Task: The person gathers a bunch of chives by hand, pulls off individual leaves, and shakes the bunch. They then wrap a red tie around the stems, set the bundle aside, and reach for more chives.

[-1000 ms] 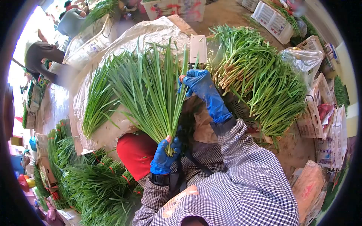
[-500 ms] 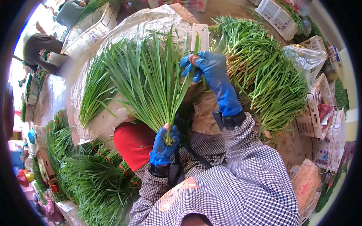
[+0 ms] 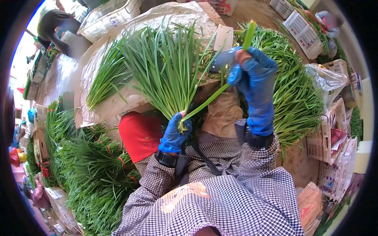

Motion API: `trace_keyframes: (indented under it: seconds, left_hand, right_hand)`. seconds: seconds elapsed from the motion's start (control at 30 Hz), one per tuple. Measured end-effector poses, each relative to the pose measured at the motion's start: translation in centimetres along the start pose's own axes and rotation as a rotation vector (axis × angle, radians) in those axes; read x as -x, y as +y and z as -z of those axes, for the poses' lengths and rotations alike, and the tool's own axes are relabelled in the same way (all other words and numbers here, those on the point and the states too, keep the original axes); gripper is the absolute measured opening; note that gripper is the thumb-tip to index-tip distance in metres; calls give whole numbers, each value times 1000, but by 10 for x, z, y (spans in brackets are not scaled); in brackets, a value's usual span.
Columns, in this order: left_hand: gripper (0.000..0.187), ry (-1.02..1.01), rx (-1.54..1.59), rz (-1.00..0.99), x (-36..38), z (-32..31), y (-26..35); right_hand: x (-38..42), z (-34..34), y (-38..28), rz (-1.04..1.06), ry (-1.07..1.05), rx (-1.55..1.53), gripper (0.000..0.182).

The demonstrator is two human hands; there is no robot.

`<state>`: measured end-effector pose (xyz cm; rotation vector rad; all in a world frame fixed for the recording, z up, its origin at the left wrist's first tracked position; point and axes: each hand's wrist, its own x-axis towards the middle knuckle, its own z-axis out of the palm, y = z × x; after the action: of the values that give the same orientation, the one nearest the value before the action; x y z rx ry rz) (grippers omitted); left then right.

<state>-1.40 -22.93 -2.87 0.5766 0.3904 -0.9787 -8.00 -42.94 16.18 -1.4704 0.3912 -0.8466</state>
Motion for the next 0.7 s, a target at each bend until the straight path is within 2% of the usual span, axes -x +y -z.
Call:
trace_keyframes:
  seconds: [0.1,0.13,0.17,0.2,0.23,0.27,0.3,0.4,0.43,0.47,0.5,0.53,0.57,0.63,0.67,0.7]
  left_hand:
    - [22,-109,-104,6,-4,6,3]
    - [26,-140,-139,26,-6,10,6]
    - [26,-137,-129,11,-2,7,8]
    - [27,-107,-260,-35,4,1,11]
    - [29,-74,-392,-78,9,-4,13]
    - [28,-31,-456,-118,11,-8,13]
    - [28,-31,-453,-126,10,-7,11]
    - [19,100,-669,-250,7,-6,3]
    - [19,99,-672,-250,2,-2,-4]
    - [24,40,-648,-325,-6,6,-11]
    - [29,-22,-623,-399,-12,14,-18]
    - [36,2,-736,-412,-10,11,-20]
    - [36,-2,-736,-412,-16,16,-23]
    - [44,65,-1252,-508,-26,20,-23]
    - [42,21,-1038,-607,-20,17,-28]
    - [42,17,-1035,-604,-17,16,-29]
  right_hand:
    - [-1,26,-7,50,-44,162,20]
    - [0,37,7,17,-66,179,22]
    - [2,41,22,-104,-118,359,21]
    - [6,44,43,-221,-171,537,21]
    - [20,50,84,-148,-247,415,28]
    - [32,51,101,-147,-370,1070,48]
    - [45,64,147,-34,-376,1064,65]
    - [67,6,123,-248,-452,886,88]
    - [71,-9,121,-279,-477,797,96]
    - [74,-24,127,-279,-471,796,96]
    - [78,-37,138,-149,-489,807,100]
    - [79,-48,140,-18,-507,818,105]
    - [79,-52,138,-17,-505,821,105]
    - [75,-59,128,-166,-551,971,101]
    - [76,-60,124,-158,-521,952,81]
    - [76,-57,128,-159,-519,957,81]
